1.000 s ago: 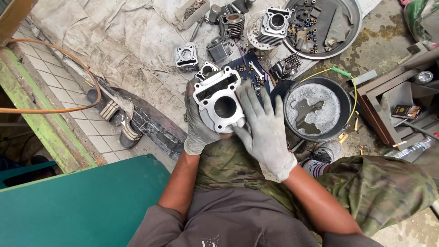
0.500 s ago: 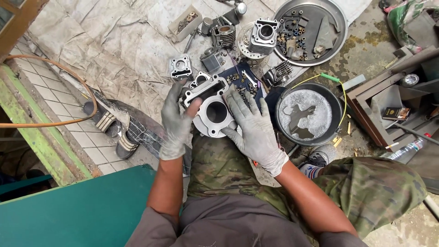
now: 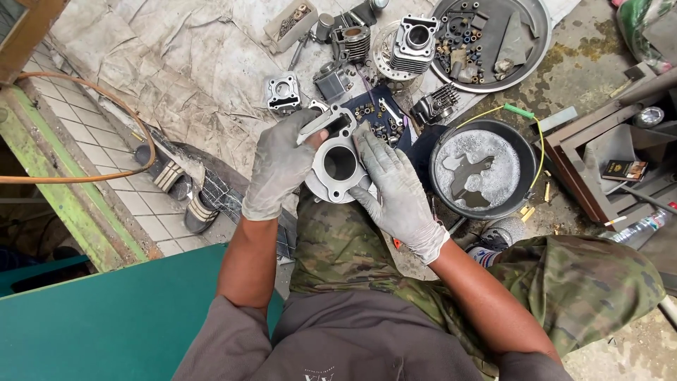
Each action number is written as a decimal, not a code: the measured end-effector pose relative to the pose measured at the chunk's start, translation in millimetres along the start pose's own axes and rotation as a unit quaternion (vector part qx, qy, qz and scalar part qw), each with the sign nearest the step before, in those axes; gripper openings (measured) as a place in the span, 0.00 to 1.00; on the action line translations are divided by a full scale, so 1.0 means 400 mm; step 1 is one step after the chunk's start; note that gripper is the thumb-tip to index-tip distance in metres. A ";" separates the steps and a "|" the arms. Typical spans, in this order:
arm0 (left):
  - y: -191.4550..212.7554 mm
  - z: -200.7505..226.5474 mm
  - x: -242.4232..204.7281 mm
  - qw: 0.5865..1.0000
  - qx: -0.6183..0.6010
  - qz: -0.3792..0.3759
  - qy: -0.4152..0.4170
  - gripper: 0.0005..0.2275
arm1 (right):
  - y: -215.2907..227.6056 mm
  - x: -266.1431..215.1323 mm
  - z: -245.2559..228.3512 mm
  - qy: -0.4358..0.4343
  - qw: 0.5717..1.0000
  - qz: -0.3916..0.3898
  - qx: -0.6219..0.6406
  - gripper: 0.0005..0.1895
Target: The person sits on the floor and scrubs a metallic engine cylinder head with a small abrasive block. They hold the part in their lap and rub the surface repeatedly to clean it.
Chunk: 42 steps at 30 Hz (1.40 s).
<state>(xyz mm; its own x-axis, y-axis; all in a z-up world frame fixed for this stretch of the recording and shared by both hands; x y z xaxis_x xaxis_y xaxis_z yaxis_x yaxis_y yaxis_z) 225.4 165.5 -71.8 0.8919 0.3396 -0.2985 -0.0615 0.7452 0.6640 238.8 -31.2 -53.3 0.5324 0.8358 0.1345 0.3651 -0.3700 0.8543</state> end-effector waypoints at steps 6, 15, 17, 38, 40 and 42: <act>-0.023 -0.031 -0.063 0.945 -0.274 0.129 -0.123 0.14 | 0.068 0.000 -0.028 0.054 0.993 0.072 0.076 0.35; -0.046 -0.078 -0.088 0.898 -0.331 0.240 -0.160 0.14 | 0.048 -0.061 -0.099 0.031 0.989 0.002 -0.143 0.31; -0.035 -0.075 -0.085 0.902 -0.325 0.242 -0.148 0.13 | -0.014 -0.096 -0.107 0.030 0.987 -0.020 -0.159 0.34; -0.016 -0.035 -0.164 0.917 -0.226 0.306 -0.120 0.12 | -0.033 -0.120 -0.109 -0.005 0.986 -0.066 -0.154 0.41; -0.014 -0.041 -0.163 0.921 -0.213 0.305 -0.115 0.12 | -0.013 -0.094 -0.093 -0.009 0.983 -0.079 -0.167 0.39; -0.018 -0.032 -0.165 0.925 -0.200 0.303 -0.114 0.12 | 0.004 -0.070 -0.066 -0.013 0.979 -0.090 -0.181 0.38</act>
<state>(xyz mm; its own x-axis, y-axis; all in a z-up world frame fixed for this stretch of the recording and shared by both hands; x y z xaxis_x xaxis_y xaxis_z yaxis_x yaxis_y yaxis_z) 161.2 145.0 -65.6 0.7077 0.6689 0.2274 -0.7012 0.6256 0.3419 204.4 -44.3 -42.5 0.5050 0.8620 -0.0438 0.1627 -0.0453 0.9856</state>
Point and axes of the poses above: each hand's wrist, its own x-axis towards the middle knuckle, its own y-axis out of the back of the hand, z = x × y, the point moved 10 cm from there along x, towards the middle knuckle, and after that the axes turned 8 degrees about -z, right-handed, at the moved point
